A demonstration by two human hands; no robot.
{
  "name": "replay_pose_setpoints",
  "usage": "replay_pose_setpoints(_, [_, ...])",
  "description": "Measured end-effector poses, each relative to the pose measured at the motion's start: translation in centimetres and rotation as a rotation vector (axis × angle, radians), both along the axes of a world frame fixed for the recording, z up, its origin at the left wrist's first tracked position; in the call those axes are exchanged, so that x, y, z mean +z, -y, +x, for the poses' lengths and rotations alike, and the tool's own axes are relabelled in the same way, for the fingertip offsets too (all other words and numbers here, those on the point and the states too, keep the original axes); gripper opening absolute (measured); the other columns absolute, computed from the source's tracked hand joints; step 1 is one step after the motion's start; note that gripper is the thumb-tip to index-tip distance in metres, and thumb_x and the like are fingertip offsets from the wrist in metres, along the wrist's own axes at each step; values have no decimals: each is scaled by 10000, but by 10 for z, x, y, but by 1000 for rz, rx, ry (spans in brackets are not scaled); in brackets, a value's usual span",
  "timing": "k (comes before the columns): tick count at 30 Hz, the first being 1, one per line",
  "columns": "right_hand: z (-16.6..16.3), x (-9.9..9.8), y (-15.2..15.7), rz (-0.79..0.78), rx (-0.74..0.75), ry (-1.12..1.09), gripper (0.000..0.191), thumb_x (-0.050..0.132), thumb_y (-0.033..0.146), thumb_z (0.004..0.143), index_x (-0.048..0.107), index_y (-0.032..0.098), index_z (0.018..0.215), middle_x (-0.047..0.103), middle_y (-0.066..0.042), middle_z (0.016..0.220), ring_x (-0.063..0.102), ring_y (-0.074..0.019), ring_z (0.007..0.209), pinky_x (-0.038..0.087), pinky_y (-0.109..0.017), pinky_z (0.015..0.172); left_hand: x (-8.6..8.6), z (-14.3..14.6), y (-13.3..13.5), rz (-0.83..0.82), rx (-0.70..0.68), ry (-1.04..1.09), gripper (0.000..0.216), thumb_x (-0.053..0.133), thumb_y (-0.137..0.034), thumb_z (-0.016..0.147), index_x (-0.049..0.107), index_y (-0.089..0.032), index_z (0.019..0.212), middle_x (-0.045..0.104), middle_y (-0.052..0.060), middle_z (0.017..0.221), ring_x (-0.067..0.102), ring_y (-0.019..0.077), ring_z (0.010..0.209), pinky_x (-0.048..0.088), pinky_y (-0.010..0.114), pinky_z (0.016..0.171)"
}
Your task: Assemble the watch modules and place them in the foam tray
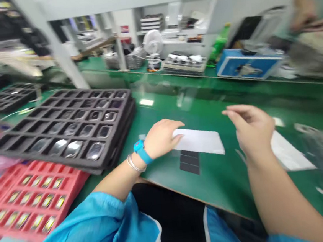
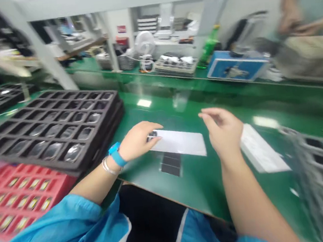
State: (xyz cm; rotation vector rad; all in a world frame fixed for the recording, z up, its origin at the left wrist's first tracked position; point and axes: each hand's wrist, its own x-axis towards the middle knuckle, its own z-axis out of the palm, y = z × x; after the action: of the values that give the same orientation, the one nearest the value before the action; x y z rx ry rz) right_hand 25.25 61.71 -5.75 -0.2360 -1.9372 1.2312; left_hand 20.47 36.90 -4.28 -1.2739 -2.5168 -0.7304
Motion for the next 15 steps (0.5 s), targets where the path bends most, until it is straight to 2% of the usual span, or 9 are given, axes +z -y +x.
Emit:
replay_pose_setpoints(2, [6, 23, -39, 127, -101, -67, 204, 671, 307, 788, 736, 140, 884, 752, -93, 879, 710, -171, 830, 536, -301, 820, -25, -17, -26, -178, -43, 74, 420, 649, -277, 849, 606, -168, 1253, 646, 133, 1264, 582, 287, 1200, 461, 459, 1039])
replay_pose_setpoints(4, [14, 42, -93, 246, -267, -77, 155, 655, 247, 801, 730, 135, 876, 747, -73, 872, 693, -147, 811, 523, -286, 809, -48, -33, -41, -316, -34, 108, 532, 642, -337, 856, 544, -162, 1348, 523, 172, 1416, 457, 341, 1342, 389, 529, 1095])
replay_pose_setpoints(6, [28, 56, -156, 311, -451, 22, 158, 653, 191, 800, 727, 113, 915, 743, -83, 872, 665, -124, 769, 501, -257, 771, -68, -46, -46, -387, -54, 140, 590, 581, -404, 892, 465, -183, 1426, 417, 162, 1505, 357, 352, 1413, 339, 562, 1122])
replay_pose_setpoints(8, [47, 62, -213, 321, -649, 258, 246, 634, 193, 828, 711, 82, 1034, 740, -120, 949, 641, -107, 783, 472, -241, 762, -82, -54, -45, -441, -80, 143, 559, 536, -408, 915, 466, -200, 1429, 357, 140, 1543, 292, 346, 1447, 281, 585, 1145])
replay_pose_setpoints(9, [55, 62, -236, 316, -742, 413, 290, 603, 204, 855, 694, 73, 1097, 732, -142, 1002, 634, -105, 800, 460, -243, 757, -87, -55, -43, -454, -86, 139, 549, 522, -409, 922, 469, -205, 1428, 341, 131, 1552, 274, 341, 1455, 264, 589, 1152])
replay_pose_setpoints(11, [65, 55, -271, 296, -827, 674, 323, 573, 219, 877, 686, 54, 1130, 721, -180, 1038, 630, -117, 805, 445, -259, 737, -92, -54, -40, -455, -87, 133, 539, 507, -411, 927, 473, -212, 1427, 325, 121, 1559, 258, 335, 1461, 249, 590, 1157])
replay_pose_setpoints(13, [65, 42, -291, 287, -806, 839, 276, 609, 196, 840, 723, 26, 1026, 726, -205, 965, 630, -133, 750, 437, -280, 703, -95, -51, -39, -435, -93, 133, 539, 500, -418, 928, 471, -221, 1429, 331, 117, 1556, 263, 332, 1460, 251, 593, 1155])
replay_pose_setpoints(15, [60, 24, -301, 321, -733, 931, 189, 680, 141, 760, 746, 25, 894, 729, -186, 862, 619, -130, 673, 437, -282, 672, -97, -50, -41, -412, -108, 132, 538, 496, -422, 929, 468, -232, 1431, 331, 117, 1555, 267, 330, 1459, 250, 601, 1152])
